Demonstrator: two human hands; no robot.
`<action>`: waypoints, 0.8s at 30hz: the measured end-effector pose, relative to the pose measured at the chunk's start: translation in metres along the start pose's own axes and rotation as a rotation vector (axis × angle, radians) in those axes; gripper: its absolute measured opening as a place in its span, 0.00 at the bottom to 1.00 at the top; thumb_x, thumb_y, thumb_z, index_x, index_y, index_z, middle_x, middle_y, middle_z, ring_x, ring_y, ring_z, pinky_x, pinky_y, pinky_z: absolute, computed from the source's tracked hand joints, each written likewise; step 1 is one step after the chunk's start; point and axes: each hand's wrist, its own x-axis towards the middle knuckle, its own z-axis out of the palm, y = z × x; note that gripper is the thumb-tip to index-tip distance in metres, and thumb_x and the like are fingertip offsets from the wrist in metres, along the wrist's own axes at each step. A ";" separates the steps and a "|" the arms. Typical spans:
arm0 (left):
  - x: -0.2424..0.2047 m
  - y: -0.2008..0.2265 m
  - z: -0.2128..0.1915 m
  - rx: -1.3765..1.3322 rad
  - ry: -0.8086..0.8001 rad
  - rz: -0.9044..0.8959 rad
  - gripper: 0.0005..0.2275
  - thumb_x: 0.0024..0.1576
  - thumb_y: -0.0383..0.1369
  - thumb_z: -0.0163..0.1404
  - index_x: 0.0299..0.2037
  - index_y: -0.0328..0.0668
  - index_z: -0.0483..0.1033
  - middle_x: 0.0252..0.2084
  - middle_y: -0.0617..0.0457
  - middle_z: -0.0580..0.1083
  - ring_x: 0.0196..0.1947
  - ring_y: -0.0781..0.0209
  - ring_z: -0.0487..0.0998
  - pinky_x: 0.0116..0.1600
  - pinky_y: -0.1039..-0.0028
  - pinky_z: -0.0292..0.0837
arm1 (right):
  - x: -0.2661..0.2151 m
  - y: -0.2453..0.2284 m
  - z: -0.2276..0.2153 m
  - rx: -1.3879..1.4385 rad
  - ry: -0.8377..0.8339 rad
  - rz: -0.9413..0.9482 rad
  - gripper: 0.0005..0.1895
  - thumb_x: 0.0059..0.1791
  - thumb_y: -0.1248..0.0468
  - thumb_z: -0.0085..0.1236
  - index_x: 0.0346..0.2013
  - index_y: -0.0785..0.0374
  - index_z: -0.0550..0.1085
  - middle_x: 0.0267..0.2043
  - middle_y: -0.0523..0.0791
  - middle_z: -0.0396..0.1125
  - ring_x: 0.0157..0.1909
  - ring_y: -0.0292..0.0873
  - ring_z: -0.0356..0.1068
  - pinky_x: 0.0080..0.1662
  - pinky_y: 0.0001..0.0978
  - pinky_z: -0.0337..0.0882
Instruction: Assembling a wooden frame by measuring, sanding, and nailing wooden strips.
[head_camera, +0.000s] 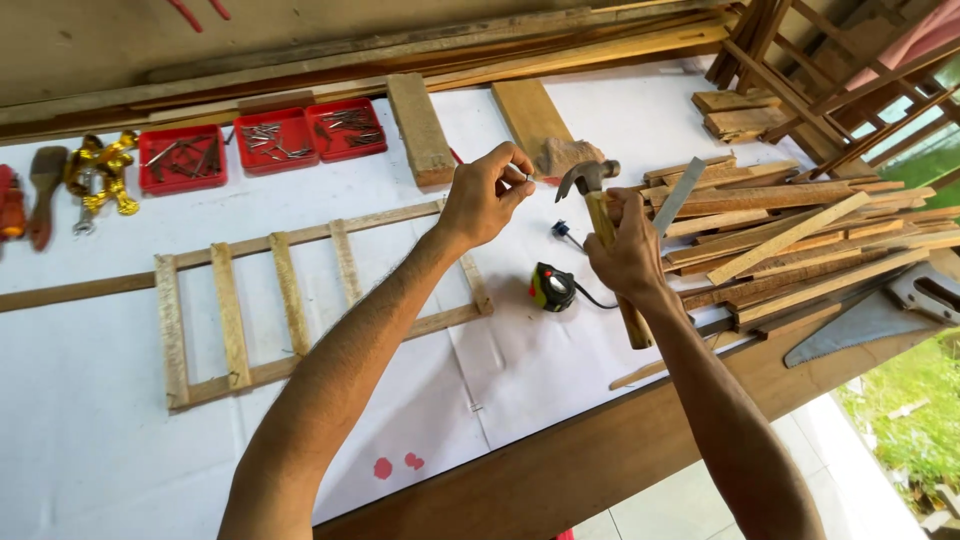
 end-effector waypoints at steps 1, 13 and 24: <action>-0.006 0.006 -0.012 0.010 0.013 0.001 0.07 0.60 0.27 0.58 0.43 0.40 0.71 0.33 0.53 0.81 0.31 0.69 0.82 0.34 0.78 0.79 | 0.002 -0.020 -0.003 0.006 -0.001 -0.015 0.34 0.44 0.68 0.64 0.61 0.72 0.59 0.44 0.57 0.69 0.45 0.53 0.73 0.46 0.45 0.75; -0.086 0.029 -0.157 0.165 0.189 -0.103 0.11 0.59 0.30 0.58 0.48 0.39 0.73 0.37 0.56 0.83 0.22 0.69 0.79 0.27 0.76 0.72 | 0.037 -0.175 0.028 0.523 -0.278 0.268 0.15 0.55 0.61 0.52 0.54 0.64 0.73 0.32 0.42 0.71 0.27 0.36 0.67 0.29 0.32 0.70; -0.119 -0.097 -0.200 0.402 0.162 -0.236 0.03 0.58 0.30 0.61 0.37 0.42 0.80 0.35 0.56 0.81 0.36 0.64 0.78 0.42 0.70 0.74 | 0.064 -0.189 0.088 0.797 -0.596 0.343 0.15 0.55 0.61 0.46 0.53 0.65 0.71 0.28 0.42 0.65 0.22 0.34 0.63 0.27 0.29 0.68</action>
